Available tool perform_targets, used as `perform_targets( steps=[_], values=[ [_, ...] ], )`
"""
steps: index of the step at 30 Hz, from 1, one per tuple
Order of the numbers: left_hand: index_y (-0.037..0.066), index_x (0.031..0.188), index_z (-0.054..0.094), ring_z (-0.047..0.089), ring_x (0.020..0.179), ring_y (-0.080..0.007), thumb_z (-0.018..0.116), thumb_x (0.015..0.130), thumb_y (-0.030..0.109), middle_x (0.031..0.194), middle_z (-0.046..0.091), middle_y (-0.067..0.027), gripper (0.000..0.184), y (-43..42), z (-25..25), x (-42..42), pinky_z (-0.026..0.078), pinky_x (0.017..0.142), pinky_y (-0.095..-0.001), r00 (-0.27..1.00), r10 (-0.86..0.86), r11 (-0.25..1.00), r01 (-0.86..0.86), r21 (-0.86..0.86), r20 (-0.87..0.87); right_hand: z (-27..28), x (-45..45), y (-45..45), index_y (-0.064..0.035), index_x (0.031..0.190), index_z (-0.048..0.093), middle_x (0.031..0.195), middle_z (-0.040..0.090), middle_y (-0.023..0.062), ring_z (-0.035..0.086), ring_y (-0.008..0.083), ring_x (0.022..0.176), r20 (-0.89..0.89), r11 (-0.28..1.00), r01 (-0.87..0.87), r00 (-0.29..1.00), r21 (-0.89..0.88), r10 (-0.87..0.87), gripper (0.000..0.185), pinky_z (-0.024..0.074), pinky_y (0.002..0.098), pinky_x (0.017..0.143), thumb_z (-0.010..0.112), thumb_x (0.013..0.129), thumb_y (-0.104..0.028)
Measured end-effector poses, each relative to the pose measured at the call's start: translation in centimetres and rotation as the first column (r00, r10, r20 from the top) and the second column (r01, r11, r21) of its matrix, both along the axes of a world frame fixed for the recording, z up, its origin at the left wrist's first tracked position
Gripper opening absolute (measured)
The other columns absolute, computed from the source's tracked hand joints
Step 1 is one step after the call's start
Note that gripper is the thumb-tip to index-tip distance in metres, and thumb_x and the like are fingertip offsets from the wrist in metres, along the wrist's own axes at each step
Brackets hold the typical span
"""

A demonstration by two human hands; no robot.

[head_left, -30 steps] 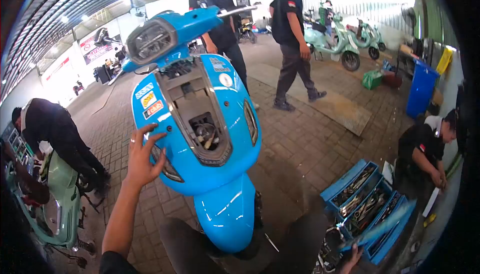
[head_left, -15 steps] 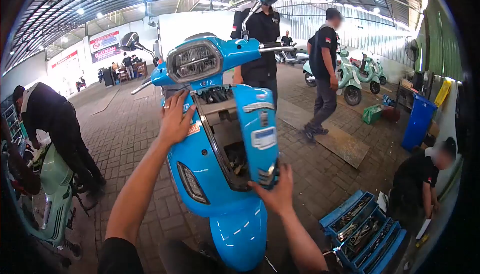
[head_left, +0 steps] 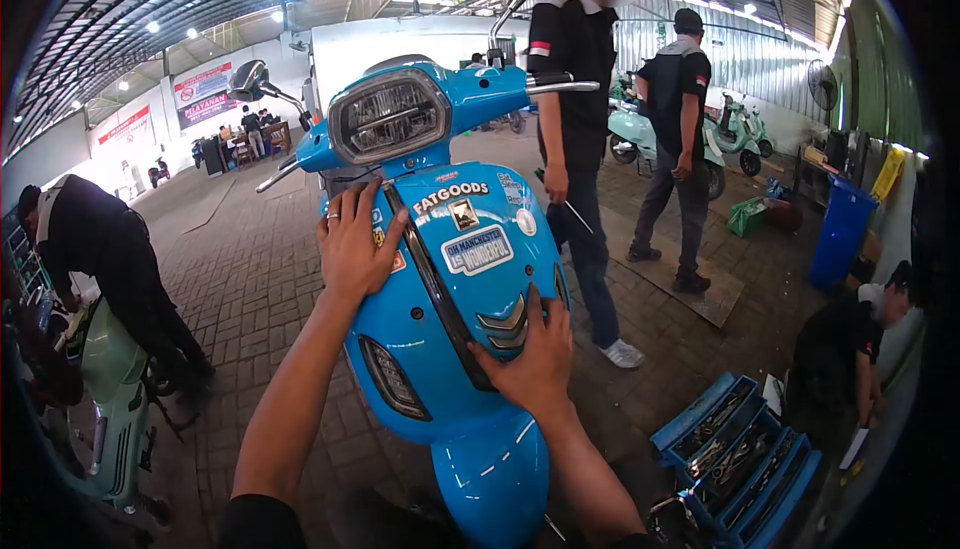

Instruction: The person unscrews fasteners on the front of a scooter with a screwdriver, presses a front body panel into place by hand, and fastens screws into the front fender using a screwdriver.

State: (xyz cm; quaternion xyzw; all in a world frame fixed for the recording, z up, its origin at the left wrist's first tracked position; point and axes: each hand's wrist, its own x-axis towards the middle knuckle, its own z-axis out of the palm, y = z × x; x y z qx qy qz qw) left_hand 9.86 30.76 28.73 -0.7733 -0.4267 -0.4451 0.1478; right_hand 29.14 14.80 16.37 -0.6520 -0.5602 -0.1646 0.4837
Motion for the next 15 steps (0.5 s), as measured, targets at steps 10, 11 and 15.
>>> perform_targets(
  steps=[10, 11, 15],
  values=[
    [0.009, 0.148, 0.048, 0.044, 0.137, -0.0386, 0.053, 0.097, 0.064, 0.144, 0.05, -0.0177, 0.075, -0.2, 1.0, 0.7, 0.034, 0.111, -0.0592, 0.998, 0.062, 0.994, -0.063, -0.085, -0.013, 1.2, -0.4, -0.8, 0.0118, 0.147, 0.043, 0.13, 0.047, 0.0265, 0.049, 0.0421, 0.121, 0.046, 0.998, 0.006, 0.999, -0.058, -0.004, 0.105, 0.045, 0.0545, 0.099, 0.086, 0.075, -0.051],
    [0.009, 0.147, 0.049, 0.044, 0.136, -0.0386, 0.053, 0.097, 0.065, 0.143, 0.051, -0.0174, 0.075, 0.2, 0.7, 0.7, 0.034, 0.11, -0.0592, 0.998, 0.06, 0.997, -0.06, -0.045, -0.001, 1.1, -0.4, -0.8, 0.0122, 0.146, 0.043, 0.13, 0.047, 0.0266, 0.049, 0.042, 0.121, 0.057, 0.999, -0.018, 0.998, -0.046, 0.021, 0.105, 0.0451, 0.054, 0.099, 0.085, 0.075, -0.053],
    [0.009, 0.146, 0.049, 0.045, 0.135, -0.0383, 0.052, 0.097, 0.066, 0.142, 0.051, -0.0172, 0.076, 0.1, 0.5, 0.8, 0.033, 0.11, -0.0592, 0.998, 0.061, 0.998, -0.061, -0.011, 0.02, 1.0, -0.9, -0.6, 0.0124, 0.147, 0.042, 0.131, 0.047, 0.0272, 0.048, 0.0422, 0.121, 0.074, 0.999, 0.014, 0.997, -0.04, -0.011, 0.108, 0.0451, 0.0543, 0.099, 0.083, 0.076, -0.058]
  ],
)
